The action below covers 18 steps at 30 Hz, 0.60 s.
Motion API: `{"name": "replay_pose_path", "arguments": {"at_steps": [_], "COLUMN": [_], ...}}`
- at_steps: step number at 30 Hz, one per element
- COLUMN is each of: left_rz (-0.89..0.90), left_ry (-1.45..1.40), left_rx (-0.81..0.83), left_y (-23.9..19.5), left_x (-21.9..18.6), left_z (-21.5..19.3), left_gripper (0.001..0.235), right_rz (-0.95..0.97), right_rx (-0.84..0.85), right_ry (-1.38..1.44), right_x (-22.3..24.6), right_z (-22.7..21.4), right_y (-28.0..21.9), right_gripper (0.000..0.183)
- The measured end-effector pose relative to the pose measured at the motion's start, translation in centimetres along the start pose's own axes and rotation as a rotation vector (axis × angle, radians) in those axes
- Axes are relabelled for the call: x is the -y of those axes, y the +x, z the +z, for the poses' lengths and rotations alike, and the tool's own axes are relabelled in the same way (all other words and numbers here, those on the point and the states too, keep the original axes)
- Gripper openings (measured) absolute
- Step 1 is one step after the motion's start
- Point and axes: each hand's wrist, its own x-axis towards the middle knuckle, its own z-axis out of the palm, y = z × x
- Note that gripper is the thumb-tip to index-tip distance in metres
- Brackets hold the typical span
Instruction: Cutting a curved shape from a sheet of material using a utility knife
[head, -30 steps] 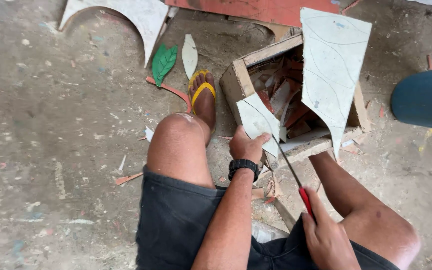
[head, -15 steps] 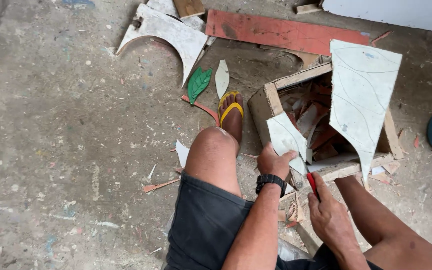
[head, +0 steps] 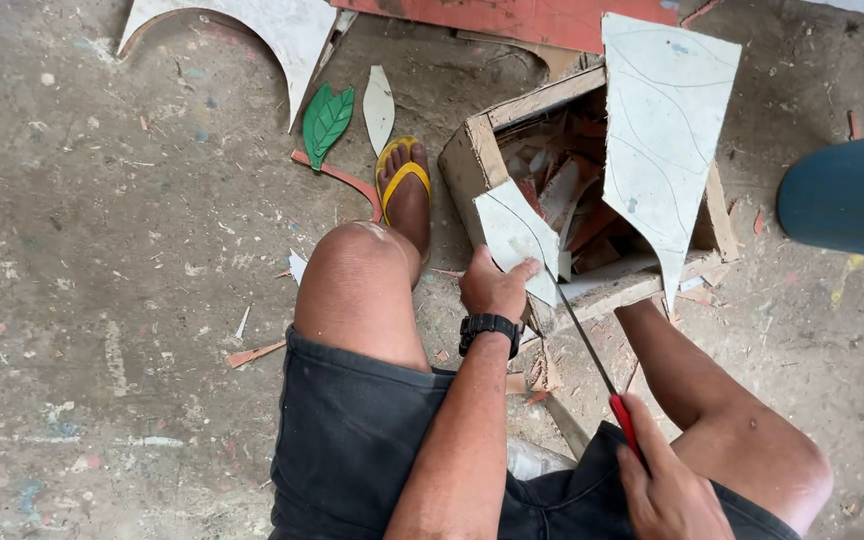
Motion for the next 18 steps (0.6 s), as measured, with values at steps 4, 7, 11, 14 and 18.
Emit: {"name": "replay_pose_path", "arguments": {"at_steps": [4, 7, 11, 14, 18], "left_rz": [0.031, 0.026, 0.081, 0.060, 0.044], "left_ry": [-0.001, -0.074, -0.026, -0.023, -0.014], "left_rx": [-0.009, -0.030, -0.057, -0.054, -0.029], "left_y": [-0.3, -0.4, 0.4, -0.1, 0.1], "left_x": [0.1, -0.1, 0.7, 0.8, 0.3], "left_z": [0.1, -0.2, 1.0, 0.4, 0.3], "left_gripper": [0.050, 0.042, 0.045, 0.042, 0.043], "right_rz": [-0.159, -0.274, -0.341, -0.174, 0.096], "right_rx": [0.044, -0.001, -0.065, -0.004, -0.003], "right_ry": [0.123, 0.181, 0.118, 0.062, 0.045], "right_x": [8.1, 9.2, 8.1, 4.9, -0.1], "right_z": [-1.7, -0.7, -1.5, -1.4, 0.2], "right_y": [2.4, 6.1, 3.6, 0.0, -0.7], "right_gripper": [0.056, 0.065, 0.063, 0.061, 0.070]}}
